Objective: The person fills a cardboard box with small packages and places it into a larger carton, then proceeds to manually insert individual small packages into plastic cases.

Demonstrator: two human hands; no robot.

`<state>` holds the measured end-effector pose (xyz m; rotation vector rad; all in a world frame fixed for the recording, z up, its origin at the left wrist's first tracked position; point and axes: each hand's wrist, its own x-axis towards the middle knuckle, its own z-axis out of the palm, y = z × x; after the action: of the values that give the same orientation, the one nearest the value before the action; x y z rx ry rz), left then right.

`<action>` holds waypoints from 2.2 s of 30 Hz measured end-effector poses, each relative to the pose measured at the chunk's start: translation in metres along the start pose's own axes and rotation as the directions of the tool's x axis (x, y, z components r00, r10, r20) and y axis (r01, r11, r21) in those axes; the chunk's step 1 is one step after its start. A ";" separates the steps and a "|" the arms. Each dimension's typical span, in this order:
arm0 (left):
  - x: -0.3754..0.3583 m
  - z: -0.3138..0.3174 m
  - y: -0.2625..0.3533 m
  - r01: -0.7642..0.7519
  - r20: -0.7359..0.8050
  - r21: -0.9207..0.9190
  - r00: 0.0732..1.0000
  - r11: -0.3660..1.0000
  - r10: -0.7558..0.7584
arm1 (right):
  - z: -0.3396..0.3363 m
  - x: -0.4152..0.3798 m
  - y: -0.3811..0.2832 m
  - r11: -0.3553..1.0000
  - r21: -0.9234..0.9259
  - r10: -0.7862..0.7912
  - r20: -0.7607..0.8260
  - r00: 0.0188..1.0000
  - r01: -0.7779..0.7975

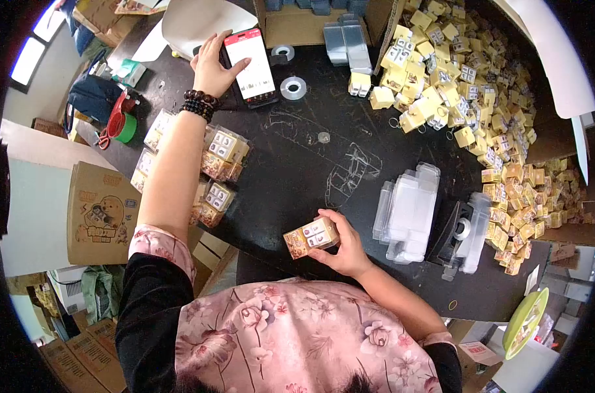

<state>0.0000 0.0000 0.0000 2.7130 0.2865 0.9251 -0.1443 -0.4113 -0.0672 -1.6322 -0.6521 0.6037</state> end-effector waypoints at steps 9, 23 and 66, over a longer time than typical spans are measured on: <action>0.001 0.001 -0.005 -0.017 -0.006 -0.067 1.000 0.998 0.017 | -0.001 0.001 -0.002 1.000 0.008 -0.002 0.002 1.000 0.002; 0.000 0.001 -0.003 -0.020 -0.019 -0.062 1.000 0.998 0.019 | -0.001 0.001 -0.004 1.000 -0.023 -0.001 0.014 1.000 0.001; 0.001 0.000 -0.004 0.006 -0.023 -0.104 1.000 0.995 -0.008 | -0.001 0.001 -0.004 0.999 -0.030 -0.033 -0.002 0.999 0.033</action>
<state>0.0004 0.0043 -0.0011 2.6064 0.2448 0.9435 -0.1433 -0.4107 -0.0627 -1.6472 -0.6879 0.5706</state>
